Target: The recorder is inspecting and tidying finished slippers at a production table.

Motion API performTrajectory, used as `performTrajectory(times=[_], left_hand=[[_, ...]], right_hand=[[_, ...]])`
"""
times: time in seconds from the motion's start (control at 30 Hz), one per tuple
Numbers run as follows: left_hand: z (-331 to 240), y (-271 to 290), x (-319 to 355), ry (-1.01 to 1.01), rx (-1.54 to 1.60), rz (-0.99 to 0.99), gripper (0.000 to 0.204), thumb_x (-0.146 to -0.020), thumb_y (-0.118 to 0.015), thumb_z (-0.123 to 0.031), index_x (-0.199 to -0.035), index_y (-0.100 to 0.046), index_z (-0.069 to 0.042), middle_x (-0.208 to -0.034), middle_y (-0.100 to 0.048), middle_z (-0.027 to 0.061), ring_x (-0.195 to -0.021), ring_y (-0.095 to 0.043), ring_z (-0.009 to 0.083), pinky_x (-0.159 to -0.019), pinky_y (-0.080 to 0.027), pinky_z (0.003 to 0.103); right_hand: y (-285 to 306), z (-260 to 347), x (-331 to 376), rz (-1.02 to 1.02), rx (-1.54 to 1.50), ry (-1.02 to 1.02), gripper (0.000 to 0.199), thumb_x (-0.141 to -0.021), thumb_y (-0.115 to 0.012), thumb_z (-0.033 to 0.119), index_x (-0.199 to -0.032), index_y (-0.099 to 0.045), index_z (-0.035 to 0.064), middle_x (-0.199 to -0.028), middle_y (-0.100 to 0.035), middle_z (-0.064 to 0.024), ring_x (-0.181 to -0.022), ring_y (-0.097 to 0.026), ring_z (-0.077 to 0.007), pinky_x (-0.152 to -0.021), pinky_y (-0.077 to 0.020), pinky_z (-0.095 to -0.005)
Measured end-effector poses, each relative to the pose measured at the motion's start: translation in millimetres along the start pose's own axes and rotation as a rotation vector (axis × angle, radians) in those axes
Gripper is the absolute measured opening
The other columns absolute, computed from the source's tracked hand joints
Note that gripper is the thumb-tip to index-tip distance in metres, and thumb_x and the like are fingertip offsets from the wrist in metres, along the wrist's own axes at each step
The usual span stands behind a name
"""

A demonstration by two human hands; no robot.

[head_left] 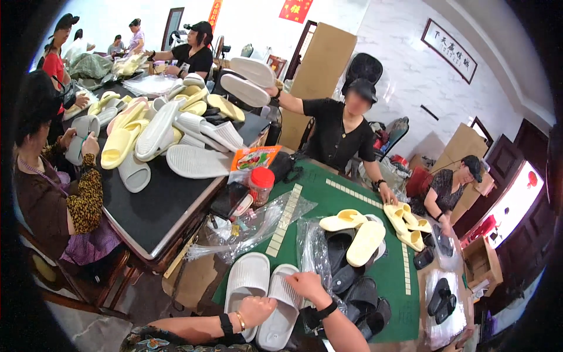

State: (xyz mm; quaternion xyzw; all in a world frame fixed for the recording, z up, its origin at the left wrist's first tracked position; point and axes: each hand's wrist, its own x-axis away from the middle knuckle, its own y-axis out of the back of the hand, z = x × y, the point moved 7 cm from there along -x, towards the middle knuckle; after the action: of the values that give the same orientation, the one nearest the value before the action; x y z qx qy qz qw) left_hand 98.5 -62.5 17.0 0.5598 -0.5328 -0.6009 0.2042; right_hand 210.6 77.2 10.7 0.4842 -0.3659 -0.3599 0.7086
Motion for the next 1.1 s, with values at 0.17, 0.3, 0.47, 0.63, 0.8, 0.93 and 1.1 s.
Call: performTrajectory(times=[0.17, 0.3, 0.47, 0.63, 0.8, 0.93, 1.1], left_hand=[[1.9, -6.5, 4.2, -0.006, 0.008, -0.065, 0.013, -0.075, -0.06, -0.017, -0.065, -0.052, -0.013, -0.054, -0.057, 0.0016, -0.044, -0.059, 0.0173, -0.04, -0.047, 0.031], [1.0, -1.8, 4.5, 0.034, -0.015, -0.079, 0.015, -0.077, -0.06, -0.018, -0.065, -0.053, -0.014, -0.053, -0.058, 0.0016, -0.044, -0.06, 0.0179, -0.04, -0.048, 0.031], [0.0, -7.4, 8.6, 0.042, 0.007, -0.086, 0.016, -0.079, -0.061, -0.021, -0.066, -0.054, -0.014, -0.054, -0.059, 0.0018, -0.045, -0.06, 0.0184, -0.04, -0.048, 0.032], [0.7, 1.6, 5.1, 0.054, 0.016, -0.076, 0.016, -0.08, -0.061, -0.022, -0.067, -0.054, -0.014, -0.055, -0.058, 0.0018, -0.046, -0.061, 0.0189, -0.04, -0.048, 0.033], [2.1, 6.4, 0.7, 0.058, 0.024, -0.083, 0.013, -0.078, -0.061, -0.019, -0.069, -0.054, -0.013, -0.058, -0.059, 0.0029, -0.047, -0.062, 0.0196, -0.042, -0.049, 0.033], [0.0, 3.8, 4.1, 0.053, 0.094, 0.006, 0.007, -0.079, -0.057, -0.014, -0.075, -0.053, -0.01, -0.065, -0.062, 0.0055, -0.057, -0.066, 0.0204, -0.047, -0.052, 0.034], [1.6, -9.2, 14.3, 0.077, 0.085, 0.073, 0.006, -0.079, -0.057, -0.015, -0.078, -0.055, -0.01, -0.066, -0.062, 0.0059, -0.06, -0.067, 0.0215, -0.047, -0.052, 0.035]], right_hand=[[-8.2, -2.9, -7.5, 0.107, -0.062, 0.088, 0.047, -0.089, -0.051, 0.049, -0.094, -0.071, 0.0072, -0.083, -0.067, -0.0209, -0.083, -0.065, -0.0382, -0.074, -0.0506, -0.0452], [-15.1, -6.1, -8.3, 0.146, -0.13, 0.103, 0.043, -0.089, -0.053, 0.044, -0.095, -0.07, 0.0046, -0.084, -0.067, -0.0209, -0.081, -0.065, -0.0383, -0.072, -0.0505, -0.0441], [-5.6, 5.6, -2.6, 0.169, -0.212, 0.111, 0.043, -0.089, -0.052, 0.044, -0.095, -0.069, 0.0054, -0.088, -0.068, -0.0194, -0.085, -0.065, -0.0375, -0.074, -0.051, -0.0446], [1.4, 10.5, -4.4, 0.379, -0.012, 0.146, 0.048, -0.089, -0.053, 0.05, -0.099, -0.069, 0.0053, -0.092, -0.069, -0.0174, -0.087, -0.066, -0.035, -0.077, -0.0511, -0.0409], [-8.8, -3.8, -17.8, 0.633, 0.009, 0.169, 0.06, -0.09, -0.049, 0.055, -0.108, -0.067, 0.0004, -0.1, -0.069, -0.0188, -0.092, -0.066, -0.0308, -0.082, -0.0498, -0.0383], [-16.8, -14.3, -19.8, 0.614, -0.045, 0.17, 0.052, -0.091, -0.052, 0.047, -0.107, -0.066, -0.0001, -0.101, -0.069, -0.0173, -0.094, -0.064, -0.0298, -0.082, -0.0492, -0.0376], [-7.8, -22.4, -18.6, 0.425, -0.244, 0.278, 0.025, -0.082, -0.062, 0.02, -0.097, -0.068, 0.0009, -0.088, -0.069, -0.0144, -0.081, -0.066, -0.0264, -0.074, -0.0514, -0.0363]])
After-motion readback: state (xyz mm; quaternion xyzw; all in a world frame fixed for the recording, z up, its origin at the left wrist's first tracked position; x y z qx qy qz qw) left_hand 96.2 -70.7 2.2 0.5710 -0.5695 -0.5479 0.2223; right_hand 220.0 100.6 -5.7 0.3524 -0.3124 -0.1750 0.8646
